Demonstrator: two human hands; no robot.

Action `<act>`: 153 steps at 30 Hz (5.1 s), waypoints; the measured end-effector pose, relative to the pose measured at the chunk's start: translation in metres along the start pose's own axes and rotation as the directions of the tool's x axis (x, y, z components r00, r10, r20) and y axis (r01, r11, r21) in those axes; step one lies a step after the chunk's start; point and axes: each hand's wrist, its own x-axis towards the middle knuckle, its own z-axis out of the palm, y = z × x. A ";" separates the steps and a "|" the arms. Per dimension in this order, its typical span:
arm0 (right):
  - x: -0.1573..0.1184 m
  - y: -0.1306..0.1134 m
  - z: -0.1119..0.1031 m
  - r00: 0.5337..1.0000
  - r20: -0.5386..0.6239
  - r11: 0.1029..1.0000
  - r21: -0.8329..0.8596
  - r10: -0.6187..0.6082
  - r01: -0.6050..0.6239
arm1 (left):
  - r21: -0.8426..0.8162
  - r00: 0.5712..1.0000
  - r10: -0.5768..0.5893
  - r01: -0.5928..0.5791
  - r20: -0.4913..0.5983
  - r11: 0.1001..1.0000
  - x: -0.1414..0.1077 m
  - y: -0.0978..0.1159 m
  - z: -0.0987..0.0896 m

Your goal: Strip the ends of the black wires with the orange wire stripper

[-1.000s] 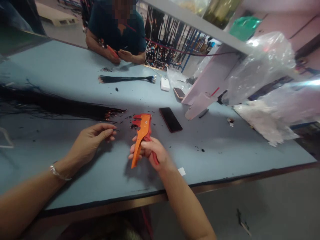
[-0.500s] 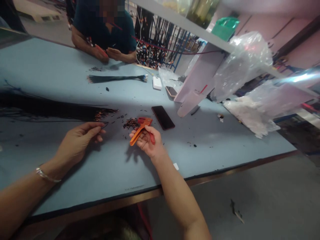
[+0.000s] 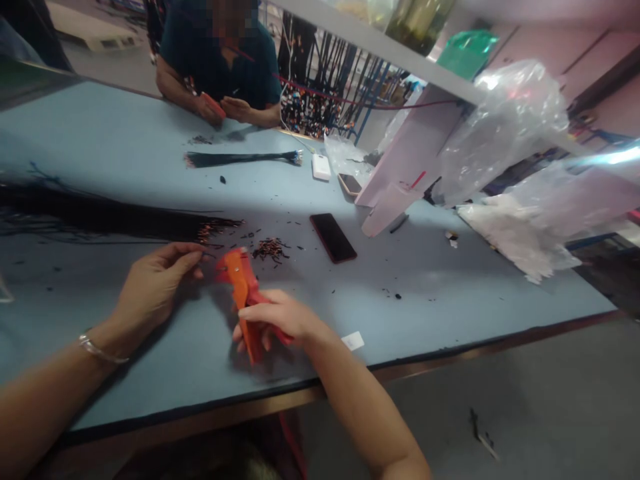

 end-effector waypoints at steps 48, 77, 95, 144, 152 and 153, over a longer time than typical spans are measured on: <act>-0.008 0.009 0.002 0.975 0.055 0.955 0.217 -0.217 0.200 | 0.055 0.975 0.129 -0.141 0.180 0.988 -0.013 0.008 0.001; -0.010 0.011 0.000 0.971 0.011 0.970 0.052 -0.237 0.236 | 0.065 0.966 0.178 -0.192 0.187 0.979 -0.017 0.009 0.003; -0.012 0.010 -0.002 0.964 0.091 0.963 0.125 -0.251 0.240 | 0.140 0.943 0.216 -0.257 0.253 0.956 -0.015 0.010 0.001; -0.007 0.016 -0.002 0.975 -0.022 0.972 0.084 -0.219 0.220 | 0.183 0.920 0.224 -0.293 0.321 0.938 -0.017 0.007 0.001; -0.006 0.020 -0.001 0.973 -0.057 0.972 0.051 -0.224 0.227 | 0.191 0.907 0.274 -0.344 0.319 0.919 -0.019 0.010 0.001; -0.006 0.020 0.000 0.973 -0.062 0.973 0.047 -0.224 0.227 | 0.197 0.904 0.289 -0.359 0.314 0.912 -0.018 0.009 0.000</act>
